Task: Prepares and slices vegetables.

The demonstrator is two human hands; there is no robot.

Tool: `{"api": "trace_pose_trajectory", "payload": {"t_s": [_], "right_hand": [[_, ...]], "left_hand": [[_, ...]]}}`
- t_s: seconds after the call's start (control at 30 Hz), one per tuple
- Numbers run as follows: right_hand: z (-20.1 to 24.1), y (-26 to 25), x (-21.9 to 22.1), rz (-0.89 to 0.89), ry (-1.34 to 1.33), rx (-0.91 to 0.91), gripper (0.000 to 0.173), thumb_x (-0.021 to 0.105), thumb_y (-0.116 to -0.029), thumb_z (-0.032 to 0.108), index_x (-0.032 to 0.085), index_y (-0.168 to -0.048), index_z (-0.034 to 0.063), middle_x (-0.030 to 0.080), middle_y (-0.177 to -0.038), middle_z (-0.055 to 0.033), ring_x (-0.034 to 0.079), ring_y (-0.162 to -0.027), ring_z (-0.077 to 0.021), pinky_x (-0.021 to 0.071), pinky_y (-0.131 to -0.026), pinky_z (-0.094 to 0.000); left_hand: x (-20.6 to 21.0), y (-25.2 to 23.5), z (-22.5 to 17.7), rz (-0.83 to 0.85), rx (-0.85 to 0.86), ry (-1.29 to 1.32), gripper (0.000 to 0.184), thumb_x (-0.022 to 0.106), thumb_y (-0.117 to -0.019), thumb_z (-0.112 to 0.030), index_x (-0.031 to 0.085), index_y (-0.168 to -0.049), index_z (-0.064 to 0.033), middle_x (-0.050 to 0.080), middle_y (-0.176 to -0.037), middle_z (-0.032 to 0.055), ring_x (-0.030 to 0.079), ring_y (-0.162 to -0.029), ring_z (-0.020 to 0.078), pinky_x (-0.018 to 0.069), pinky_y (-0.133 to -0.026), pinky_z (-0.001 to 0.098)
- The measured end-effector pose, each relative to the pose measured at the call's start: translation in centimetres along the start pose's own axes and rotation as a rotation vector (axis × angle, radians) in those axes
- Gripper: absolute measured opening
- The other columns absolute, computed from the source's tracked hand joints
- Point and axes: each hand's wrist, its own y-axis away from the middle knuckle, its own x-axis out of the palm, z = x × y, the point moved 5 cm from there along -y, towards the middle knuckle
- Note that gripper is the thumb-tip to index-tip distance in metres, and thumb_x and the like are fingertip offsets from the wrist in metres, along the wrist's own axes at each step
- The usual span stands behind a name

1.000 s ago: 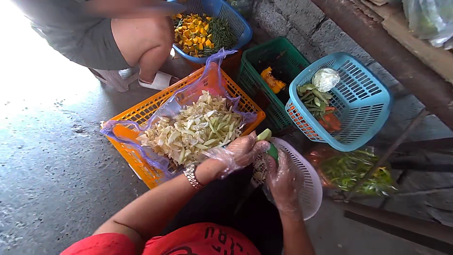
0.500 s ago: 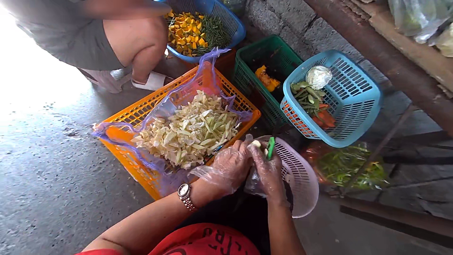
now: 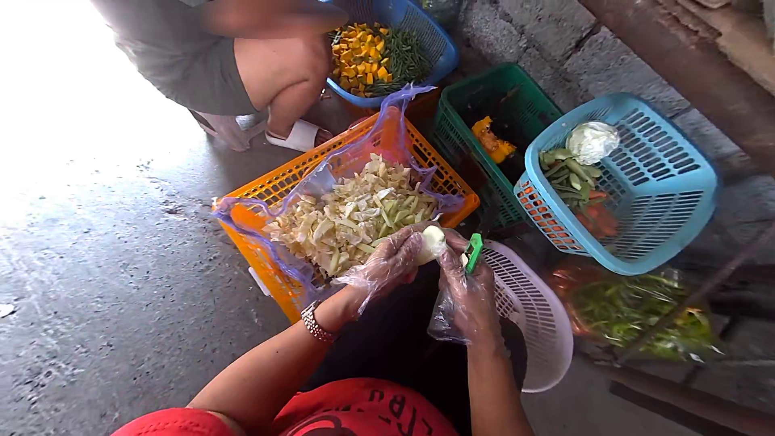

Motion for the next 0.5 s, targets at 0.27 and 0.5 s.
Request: {"api": "trace_pose_trajectory", "payload": {"t_s": [0.27,0.5], "right_hand": [[-0.9,-1.1,2.3,-0.017,-0.061,0.098,0.018,0.069,-0.0855,-0.005,0.069,-0.103,-0.0016,0.073,-0.093,-0.0031,0.068,-0.08,-0.0059,0.058,-0.072,-0.0221],[-1.4,1.2,7.0,0.24,0.376,-0.118,0.044,0.037,-0.108,0.02,0.053,-0.129,-0.0145,0.064,-0.094,-0.0117,0.06,-0.077,-0.006,0.0527,-0.074,-0.023]], "left_hand": [[-1.9,0.4,0.3,-0.036,0.024,0.016,0.034,0.039,-0.1073,-0.011,0.054,-0.136,-0.0006,0.058,-0.083,-0.0052,0.047,-0.06,-0.0028,0.0427,-0.056,0.014],[-6.8,0.3,0.1,-0.386,0.069,-0.142,0.035,0.037,-0.1094,-0.018,0.048,-0.14,-0.0043,0.057,-0.092,0.002,0.05,-0.069,0.0022,0.045,-0.064,0.0197]]}}
